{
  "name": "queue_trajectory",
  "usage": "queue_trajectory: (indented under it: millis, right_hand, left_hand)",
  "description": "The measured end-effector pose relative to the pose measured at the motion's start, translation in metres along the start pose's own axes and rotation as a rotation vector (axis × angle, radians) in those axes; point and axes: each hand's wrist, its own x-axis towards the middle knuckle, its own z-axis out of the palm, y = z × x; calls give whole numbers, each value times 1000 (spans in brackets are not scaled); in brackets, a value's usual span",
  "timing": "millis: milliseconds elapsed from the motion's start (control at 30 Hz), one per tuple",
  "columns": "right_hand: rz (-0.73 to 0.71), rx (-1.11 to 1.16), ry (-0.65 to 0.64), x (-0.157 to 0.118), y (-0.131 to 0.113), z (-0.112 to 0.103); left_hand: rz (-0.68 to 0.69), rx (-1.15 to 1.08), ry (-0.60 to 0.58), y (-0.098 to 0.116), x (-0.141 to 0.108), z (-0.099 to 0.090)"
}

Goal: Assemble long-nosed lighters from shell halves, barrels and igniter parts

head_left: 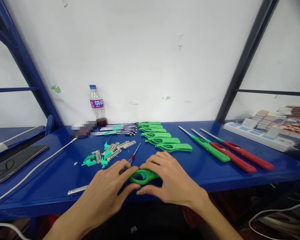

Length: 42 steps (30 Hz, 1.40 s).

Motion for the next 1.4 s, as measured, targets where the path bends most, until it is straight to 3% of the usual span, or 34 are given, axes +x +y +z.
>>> queue_trajectory:
  millis: [200, 333, 500, 700, 1067, 1400]
  right_hand:
    - [49, 33, -71, -2, 3, 3]
    - [103, 23, -88, -2, 4, 2]
    - [150, 29, -121, -2, -1, -2]
    - [179, 74, -141, -2, -1, -4]
    - [148, 72, -70, 0, -6, -5]
    - [240, 246, 85, -1, 0, -8]
  left_hand:
    - [0, -72, -10, -2, -1, 8]
    - [-121, -53, 30, -7, -7, 7]
    - [-299, -229, -8, -8, -4, 5]
    - [-361, -357, -86, -11, 2, 2]
    - [-322, -390, -48, -10, 2, 0]
    - [-366, -380, -12, -8, 1, 1]
